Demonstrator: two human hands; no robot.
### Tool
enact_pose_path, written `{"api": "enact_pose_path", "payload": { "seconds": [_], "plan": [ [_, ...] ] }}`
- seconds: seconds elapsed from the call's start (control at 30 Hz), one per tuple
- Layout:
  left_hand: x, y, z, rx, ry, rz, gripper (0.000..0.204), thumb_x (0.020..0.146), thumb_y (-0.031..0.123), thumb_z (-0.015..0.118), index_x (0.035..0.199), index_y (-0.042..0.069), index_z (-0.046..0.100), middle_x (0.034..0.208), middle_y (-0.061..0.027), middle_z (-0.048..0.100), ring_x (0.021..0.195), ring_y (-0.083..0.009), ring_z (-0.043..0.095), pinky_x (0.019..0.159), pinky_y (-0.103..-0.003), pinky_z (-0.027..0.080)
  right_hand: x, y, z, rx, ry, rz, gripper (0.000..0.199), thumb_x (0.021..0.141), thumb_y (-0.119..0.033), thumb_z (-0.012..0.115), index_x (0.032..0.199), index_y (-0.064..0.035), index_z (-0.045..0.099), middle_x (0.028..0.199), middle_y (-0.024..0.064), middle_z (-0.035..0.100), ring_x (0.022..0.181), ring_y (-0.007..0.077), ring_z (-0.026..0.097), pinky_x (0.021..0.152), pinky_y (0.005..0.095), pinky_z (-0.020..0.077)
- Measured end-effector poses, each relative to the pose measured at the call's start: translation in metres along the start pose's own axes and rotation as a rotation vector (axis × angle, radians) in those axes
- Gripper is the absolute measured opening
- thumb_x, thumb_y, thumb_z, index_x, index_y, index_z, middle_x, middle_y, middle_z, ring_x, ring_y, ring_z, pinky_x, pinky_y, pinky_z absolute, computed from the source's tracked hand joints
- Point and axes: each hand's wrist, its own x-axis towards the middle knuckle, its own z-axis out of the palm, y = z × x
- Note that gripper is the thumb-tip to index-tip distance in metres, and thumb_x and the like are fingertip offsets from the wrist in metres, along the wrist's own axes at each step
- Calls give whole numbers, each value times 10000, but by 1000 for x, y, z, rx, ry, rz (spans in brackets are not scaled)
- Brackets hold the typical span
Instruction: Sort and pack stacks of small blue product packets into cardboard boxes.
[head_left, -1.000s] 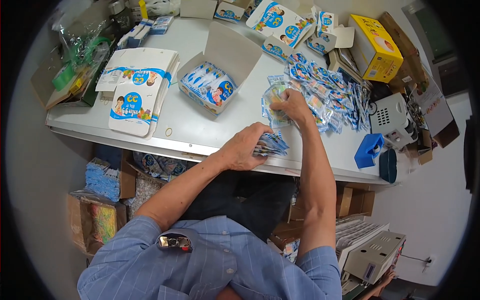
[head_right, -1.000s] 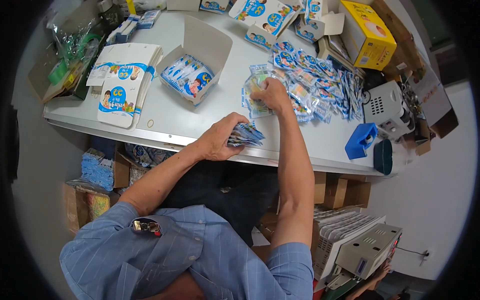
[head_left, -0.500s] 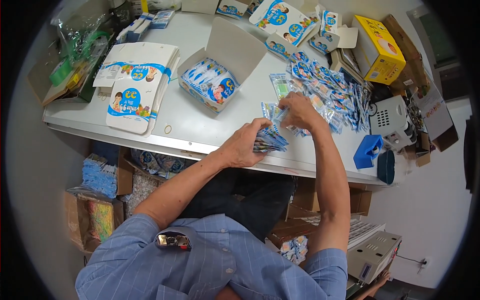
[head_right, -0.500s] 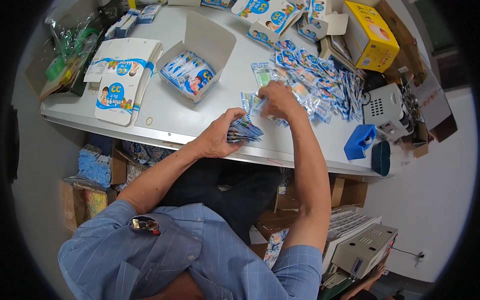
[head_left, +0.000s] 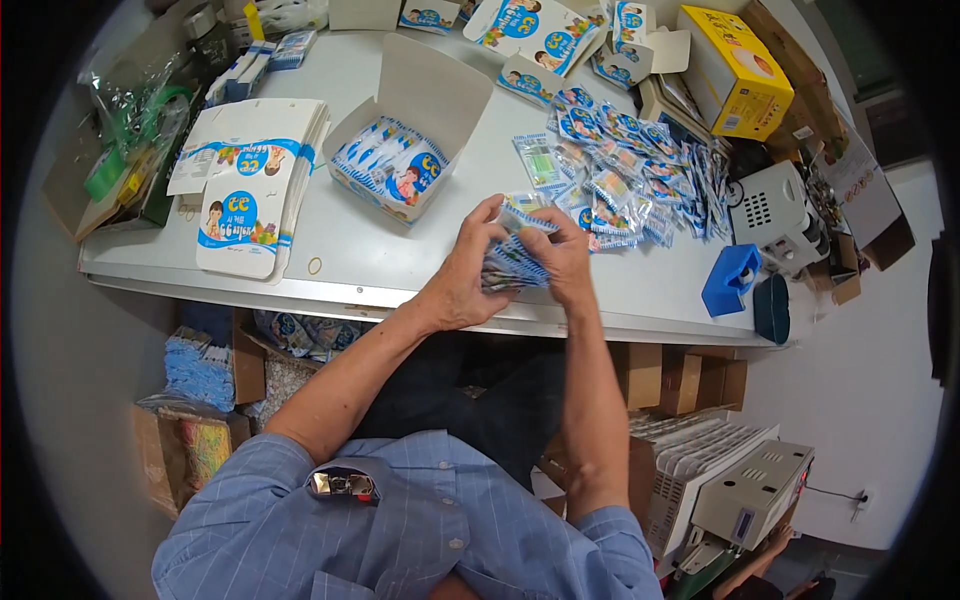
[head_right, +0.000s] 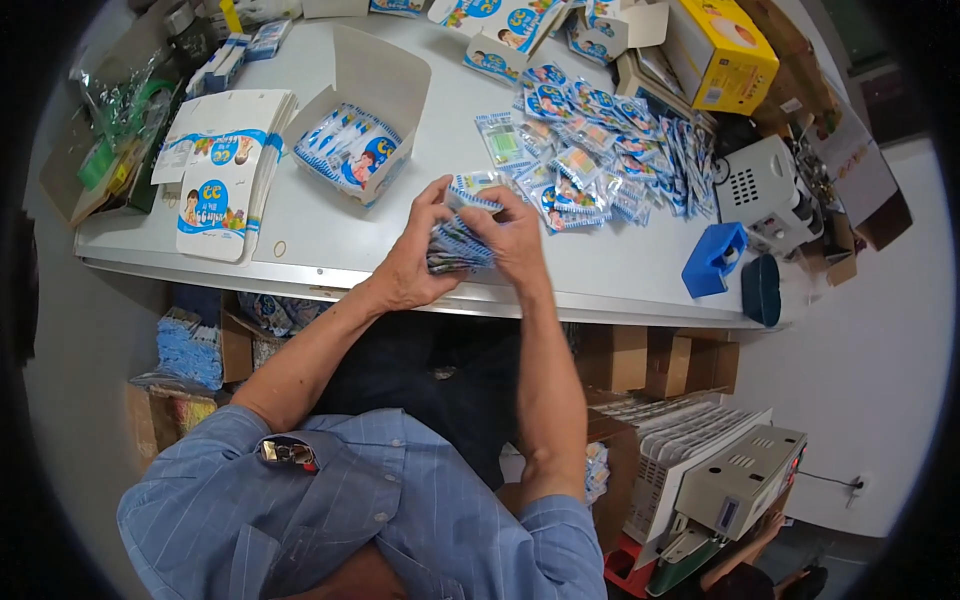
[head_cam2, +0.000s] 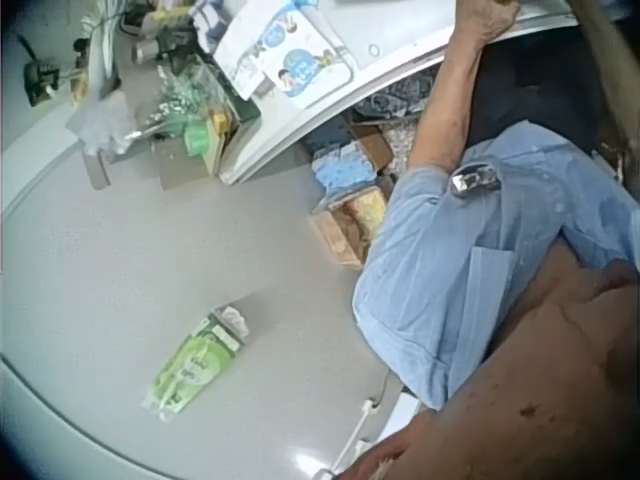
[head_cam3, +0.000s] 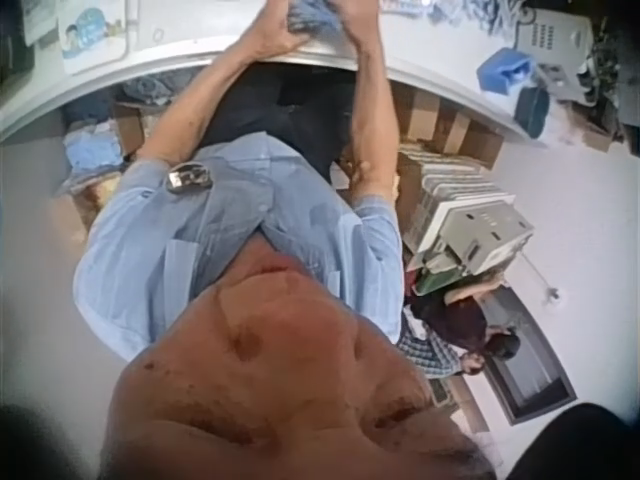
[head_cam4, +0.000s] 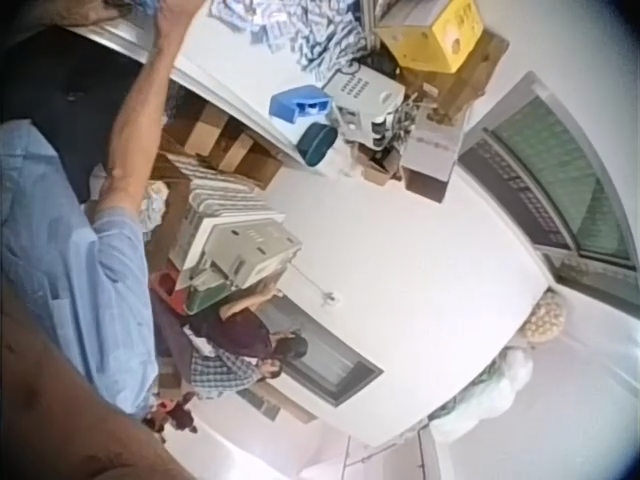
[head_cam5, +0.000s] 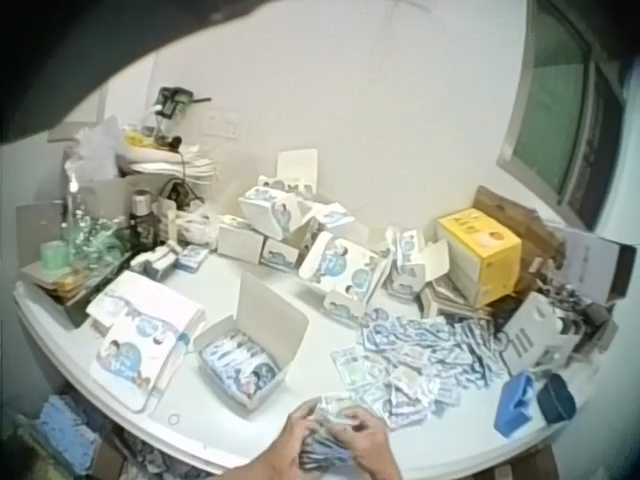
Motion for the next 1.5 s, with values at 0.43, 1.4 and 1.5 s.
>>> {"api": "enact_pose_path", "payload": {
  "seconds": [0.43,1.4,1.5],
  "plan": [
    [-5,7,1,55,-150,-98,819,697,54,856,1364,67,382,1272,-186,580,1138,-340,634,966,-390,510,11,36,6,254,13,19,613,1046,-547,453,1227,18,607,1125,122,646,1010,159,608,884,312,497],
    [2,16,1,116,-166,-145,645,714,140,866,1239,47,504,1087,-191,641,978,-348,681,865,-395,541,100,-52,-31,-1538,-554,56,632,612,-228,880,1178,-61,655,994,175,659,1014,358,627,887,441,504],
    [1,17,1,122,-164,-141,646,714,138,866,1240,43,502,1087,-185,644,978,-338,686,859,-391,543,99,-29,-25,-1438,-484,-320,483,673,-191,831,1100,-54,652,947,179,670,977,378,636,853,460,512]
  ]
}}
